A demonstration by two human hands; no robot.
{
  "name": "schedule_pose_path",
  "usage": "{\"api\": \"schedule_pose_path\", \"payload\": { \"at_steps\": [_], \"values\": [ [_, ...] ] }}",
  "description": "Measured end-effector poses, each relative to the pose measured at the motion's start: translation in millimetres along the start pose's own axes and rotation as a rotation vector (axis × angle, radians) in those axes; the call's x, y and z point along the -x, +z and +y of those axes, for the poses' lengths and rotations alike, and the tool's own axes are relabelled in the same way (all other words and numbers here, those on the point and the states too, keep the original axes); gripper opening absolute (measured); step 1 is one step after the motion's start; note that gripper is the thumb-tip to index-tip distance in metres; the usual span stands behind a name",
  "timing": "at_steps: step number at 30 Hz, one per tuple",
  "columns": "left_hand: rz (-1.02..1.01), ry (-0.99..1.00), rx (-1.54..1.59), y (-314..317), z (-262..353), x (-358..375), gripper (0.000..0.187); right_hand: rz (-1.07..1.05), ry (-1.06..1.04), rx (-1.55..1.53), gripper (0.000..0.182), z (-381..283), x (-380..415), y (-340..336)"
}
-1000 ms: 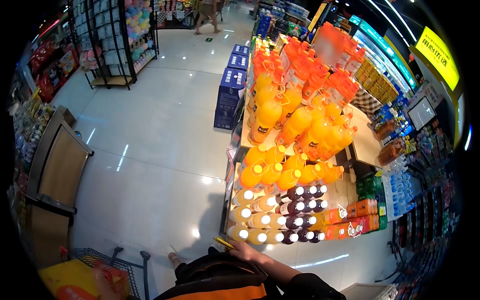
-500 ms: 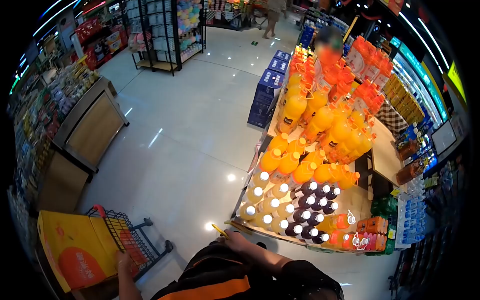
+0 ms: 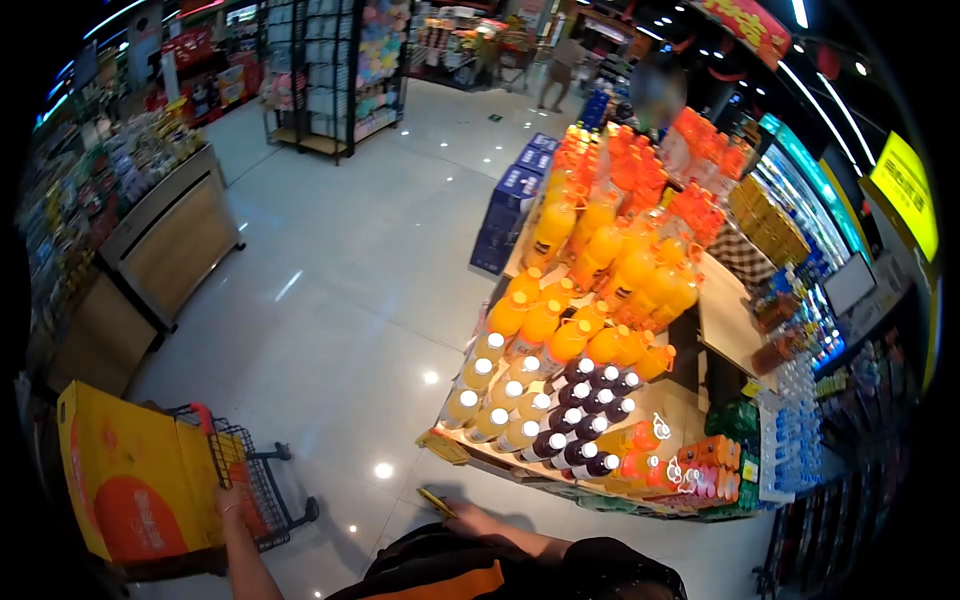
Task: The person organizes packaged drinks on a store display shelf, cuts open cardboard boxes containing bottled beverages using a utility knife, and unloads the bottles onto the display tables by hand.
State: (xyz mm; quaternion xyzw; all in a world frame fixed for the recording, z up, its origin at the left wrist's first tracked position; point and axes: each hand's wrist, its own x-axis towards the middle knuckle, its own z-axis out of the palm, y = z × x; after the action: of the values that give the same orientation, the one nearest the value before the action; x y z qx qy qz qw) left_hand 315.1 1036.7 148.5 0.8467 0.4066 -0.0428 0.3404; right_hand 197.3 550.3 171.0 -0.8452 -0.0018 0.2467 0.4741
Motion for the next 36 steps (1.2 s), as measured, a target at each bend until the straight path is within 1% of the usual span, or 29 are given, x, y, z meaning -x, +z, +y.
{"api": "schedule_pose_path", "payload": {
  "at_steps": [2, 3, 4, 5, 6, 7, 8, 9, 11, 12, 14, 16, 18, 19, 20, 21, 22, 24, 25, 26, 27, 28, 29, 30, 31, 32, 34, 35, 36],
  "values": [
    [0.199, 0.082, 0.009, 11.8, -9.4, 16.5, 0.054, -0.126, 0.002, -0.102, 0.028, -4.0, -8.4, -10.2],
    [0.179, -0.022, -0.103, -1.4, 10.1, 39.0, 0.057, -0.12, -0.112, -0.027, 0.025, -23.3, -15.0, -16.7],
    [0.12, 0.085, -0.176, 8.1, -20.5, 26.1, 0.053, -0.134, 0.038, 0.069, 0.025, -44.5, -16.6, -23.8],
    [0.111, 0.088, -0.136, 9.1, -26.1, 30.1, 0.049, -0.156, -0.042, 0.023, 0.028, -37.6, -26.6, -22.5],
    [0.141, 0.135, -0.078, -1.0, -11.5, 48.9, 0.046, -0.18, -0.12, -0.028, 0.031, -29.8, -37.8, -24.8],
    [0.04, 0.102, -0.1, -7.0, -13.2, 50.3, 0.039, -0.218, -0.096, -0.111, 0.034, -27.6, -46.8, -24.8],
    [0.08, 0.146, 0.074, -1.6, -24.0, 53.7, 0.042, -0.245, -0.064, -0.19, 0.037, -27.6, -55.3, -23.6],
    [0.107, 0.262, 0.202, 3.8, -35.0, 56.9, 0.055, -0.289, -0.033, -0.298, 0.04, -29.6, -62.7, -24.0],
    [0.181, 0.18, 0.089, 44.8, -113.5, 25.4, 0.064, -0.404, 0.035, -0.313, 0.045, -37.6, -79.2, -22.3],
    [0.215, 0.138, 0.096, 23.3, -99.0, 51.9, 0.064, -0.437, 0.066, -0.339, 0.047, -44.2, -83.5, -20.9],
    [0.093, -0.108, -0.113, -5.5, -50.9, 100.5, 0.07, -0.516, 0.057, -0.315, 0.049, -53.4, -101.5, -16.3],
    [0.1, -0.15, -0.124, -10.4, -45.9, 120.5, 0.068, -0.588, 0.046, -0.289, 0.05, -74.8, -121.0, -7.7],
    [0.121, -0.153, -0.247, -5.7, -52.2, 137.3, 0.065, -0.647, -0.133, -0.169, 0.051, -107.7, -142.5, 9.0],
    [0.104, -0.159, -0.229, -5.3, -55.2, 145.5, 0.065, -0.686, -0.143, -0.15, 0.051, -122.4, -154.2, 21.3],
    [0.126, -0.194, -0.216, -2.1, -60.9, 152.9, 0.065, -0.701, -0.329, -0.077, 0.048, -136.7, -168.1, 37.4],
    [0.131, -0.176, -0.252, -4.6, -58.5, 154.7, 0.066, -0.698, -0.523, -0.018, 0.046, -159.1, -181.1, 49.6],
    [0.131, -0.167, -0.287, 1.5, -64.0, 160.4, 0.066, -0.729, -0.538, -0.012, 0.046, -177.2, -188.4, 62.8],
    [0.155, -0.198, -0.283, 13.1, -72.4, 171.1, 0.065, -0.737, -0.649, 0.139, 0.039, -207.7, -197.8, 87.9],
    [0.152, -0.202, -0.253, 13.6, -72.8, 177.9, 0.064, -0.739, -0.695, 0.139, 0.031, -214.1, -204.8, 100.9],
    [0.147, -0.199, -0.225, 12.7, -70.8, 183.3, 0.063, -0.748, -0.708, 0.135, 0.031, -222.0, -207.1, 106.9],
    [0.158, -0.202, -0.225, 12.2, -67.2, 189.4, 0.063, -0.795, -0.615, 0.053, 0.028, -227.3, -208.4, 110.1],
    [0.223, -0.181, -0.281, 12.0, -51.8, 198.0, 0.057, -0.842, -0.512, -0.027, 0.025, -236.1, -212.6, 102.0],
    [0.287, -0.151, -0.338, 11.7, -50.4, 206.2, 0.052, -0.815, -0.468, -0.034, 0.018, -243.5, -206.0, 97.2],
    [0.287, -0.146, -0.339, 12.4, -52.9, 212.6, 0.052, -0.81, -0.469, -0.037, 0.018, -242.1, -205.0, 94.6],
    [0.333, -0.116, -0.268, 17.0, -55.8, 217.9, 0.049, -0.792, -0.374, -0.066, 0.017, -236.8, -206.0, 88.0],
    [0.376, -0.082, -0.198, 19.6, -58.5, 223.2, 0.046, -0.771, -0.277, -0.099, 0.018, -236.6, -207.9, 82.3],
    [0.406, -0.07, -0.248, 21.1, -65.2, 231.8, 0.04, -0.692, -0.085, -0.297, 0.026, -244.1, -207.2, 68.9],
    [0.396, -0.071, -0.239, 18.7, -64.1, 236.0, 0.037, -0.713, -0.011, -0.424, 0.028, -251.2, -210.6, 68.1],
    [0.379, -0.05, -0.248, 17.6, -68.3, 236.4, 0.037, -0.775, 0.083, -0.578, 0.025, -273.5, -207.9, 68.2]
  ]
}}
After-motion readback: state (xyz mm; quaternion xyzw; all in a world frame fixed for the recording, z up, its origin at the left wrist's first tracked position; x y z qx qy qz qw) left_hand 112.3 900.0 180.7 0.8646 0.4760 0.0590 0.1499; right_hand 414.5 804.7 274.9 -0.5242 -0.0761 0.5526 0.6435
